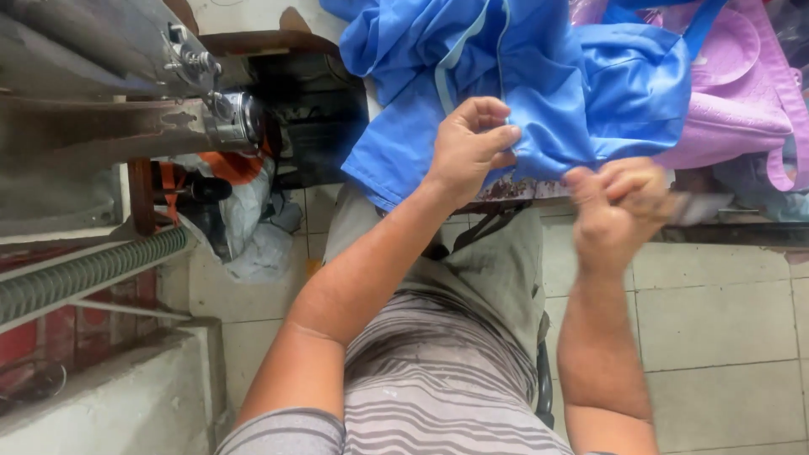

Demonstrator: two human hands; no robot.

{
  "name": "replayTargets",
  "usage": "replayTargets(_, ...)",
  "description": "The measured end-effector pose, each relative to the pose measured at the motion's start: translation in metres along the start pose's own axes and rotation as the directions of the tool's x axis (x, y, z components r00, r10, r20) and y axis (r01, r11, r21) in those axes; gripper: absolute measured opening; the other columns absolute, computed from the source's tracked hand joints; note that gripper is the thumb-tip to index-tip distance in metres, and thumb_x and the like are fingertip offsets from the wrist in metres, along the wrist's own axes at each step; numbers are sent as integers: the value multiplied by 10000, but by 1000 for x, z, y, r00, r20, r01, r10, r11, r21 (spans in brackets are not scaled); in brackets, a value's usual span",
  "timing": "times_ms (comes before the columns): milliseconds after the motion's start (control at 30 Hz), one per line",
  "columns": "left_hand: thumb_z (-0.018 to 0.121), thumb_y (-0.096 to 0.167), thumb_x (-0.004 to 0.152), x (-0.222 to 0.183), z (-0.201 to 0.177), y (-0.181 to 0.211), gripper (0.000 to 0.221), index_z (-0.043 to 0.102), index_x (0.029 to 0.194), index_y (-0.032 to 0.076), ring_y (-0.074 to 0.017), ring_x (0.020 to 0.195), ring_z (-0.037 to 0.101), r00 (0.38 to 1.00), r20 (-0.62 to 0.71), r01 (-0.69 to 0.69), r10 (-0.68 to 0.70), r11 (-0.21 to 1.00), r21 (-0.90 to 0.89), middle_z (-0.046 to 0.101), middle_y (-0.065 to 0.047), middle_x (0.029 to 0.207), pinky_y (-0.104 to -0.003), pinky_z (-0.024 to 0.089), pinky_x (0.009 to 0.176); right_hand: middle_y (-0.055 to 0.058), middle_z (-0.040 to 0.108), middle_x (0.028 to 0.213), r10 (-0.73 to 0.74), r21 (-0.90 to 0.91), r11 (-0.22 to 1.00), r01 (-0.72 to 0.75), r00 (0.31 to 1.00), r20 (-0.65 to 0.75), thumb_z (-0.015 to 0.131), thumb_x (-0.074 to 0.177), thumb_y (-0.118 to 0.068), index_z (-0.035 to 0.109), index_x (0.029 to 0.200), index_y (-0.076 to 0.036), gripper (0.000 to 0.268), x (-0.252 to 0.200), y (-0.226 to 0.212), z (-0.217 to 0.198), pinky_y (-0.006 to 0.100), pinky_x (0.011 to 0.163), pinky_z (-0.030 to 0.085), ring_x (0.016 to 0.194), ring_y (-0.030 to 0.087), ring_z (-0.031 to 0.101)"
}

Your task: Unpacking a blue bag from plastic wrap and inspecting its seams and interior using a small hand tool at a repair station.

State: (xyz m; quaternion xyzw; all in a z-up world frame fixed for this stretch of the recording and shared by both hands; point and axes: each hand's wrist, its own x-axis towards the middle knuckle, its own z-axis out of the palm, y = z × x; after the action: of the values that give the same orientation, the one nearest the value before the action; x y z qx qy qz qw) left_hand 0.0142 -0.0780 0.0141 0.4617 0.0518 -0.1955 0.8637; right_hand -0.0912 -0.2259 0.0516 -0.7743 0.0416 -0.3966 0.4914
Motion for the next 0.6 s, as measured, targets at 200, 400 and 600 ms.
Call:
replayTargets(200, 801, 12, 828, -3, 8, -28, 218, 707, 1024, 29, -212, 846, 673, 1000, -8, 13, -13, 998, -66, 580, -99, 922, -471, 697, 652, 184, 624, 1067, -307, -22, 950, 312, 943, 131, 989, 832, -182, 432, 757, -66, 574, -26, 21, 36, 369, 824, 471, 937, 342, 606)
replayTargets(400, 790, 25, 853, -10, 6, -13, 214, 738, 1061, 9, -204, 890, 693, 998, 58, -40, 40, 999, 4, 619, -130, 934, -444, 696, 716, 156, 707, 956, -466, -98, 878, 468, 884, 41, 926, 853, -1, 439, 704, -85, 516, -14, 42, 42, 419, 784, 534, 864, 360, 673)
replayTargets(600, 785, -18, 849, -18, 6, -6, 229, 749, 1074, -3, -256, 882, 722, 995, 93, -27, 24, 999, 28, 616, -151, 918, -473, 700, 694, 174, 721, 936, -583, -111, 804, 584, 811, 47, 820, 853, 64, 436, 707, -87, 437, -5, 53, 33, 451, 744, 528, 822, 382, 659)
